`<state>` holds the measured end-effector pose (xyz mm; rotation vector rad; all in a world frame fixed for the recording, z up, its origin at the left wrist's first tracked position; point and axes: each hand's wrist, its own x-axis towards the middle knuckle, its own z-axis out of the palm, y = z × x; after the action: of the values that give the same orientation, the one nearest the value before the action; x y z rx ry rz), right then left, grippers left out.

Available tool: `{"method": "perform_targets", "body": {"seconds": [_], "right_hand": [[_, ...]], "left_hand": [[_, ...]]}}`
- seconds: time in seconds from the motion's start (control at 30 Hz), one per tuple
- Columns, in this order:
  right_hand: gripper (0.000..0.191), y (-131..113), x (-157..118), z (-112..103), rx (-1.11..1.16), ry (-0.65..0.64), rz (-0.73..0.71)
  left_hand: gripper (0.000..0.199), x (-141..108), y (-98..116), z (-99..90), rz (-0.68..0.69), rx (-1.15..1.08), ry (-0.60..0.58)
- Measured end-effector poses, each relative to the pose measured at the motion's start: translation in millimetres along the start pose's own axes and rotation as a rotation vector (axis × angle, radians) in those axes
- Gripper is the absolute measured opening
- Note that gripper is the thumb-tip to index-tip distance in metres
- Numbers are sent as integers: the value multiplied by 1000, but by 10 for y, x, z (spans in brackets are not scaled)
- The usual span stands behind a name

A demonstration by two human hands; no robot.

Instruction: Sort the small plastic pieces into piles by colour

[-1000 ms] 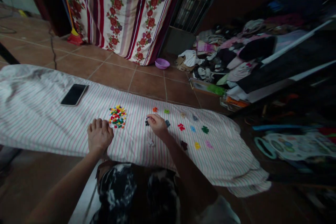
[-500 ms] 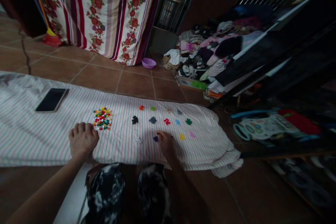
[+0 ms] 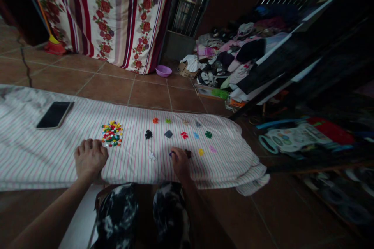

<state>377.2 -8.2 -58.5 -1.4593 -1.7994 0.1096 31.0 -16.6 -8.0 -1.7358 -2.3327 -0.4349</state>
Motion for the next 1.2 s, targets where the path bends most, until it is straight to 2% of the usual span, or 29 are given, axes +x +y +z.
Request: {"method": "perform_targets", "body": {"seconds": [0.27,0.47,0.63,0.83,1.2], "right_hand": [[29,-20,-65,38,-59,34,-77],[22,-57,-55,37,-79,-35,-84],[20,-58,-50,34,-78,-45,-79],[25,-67,-55,33,-98,-65,-82],[32,-48,-65,31,-119,-78,-105]], "left_hand": [[37,2,4,-10,-12,-15,-8],[36,5,5,-8,-26,-48,-13],[36,10,1,11,-33,-16,-28],[36,7,-10,27,-6,24,10],[35,6,-32,70,-4,53,5]]}}
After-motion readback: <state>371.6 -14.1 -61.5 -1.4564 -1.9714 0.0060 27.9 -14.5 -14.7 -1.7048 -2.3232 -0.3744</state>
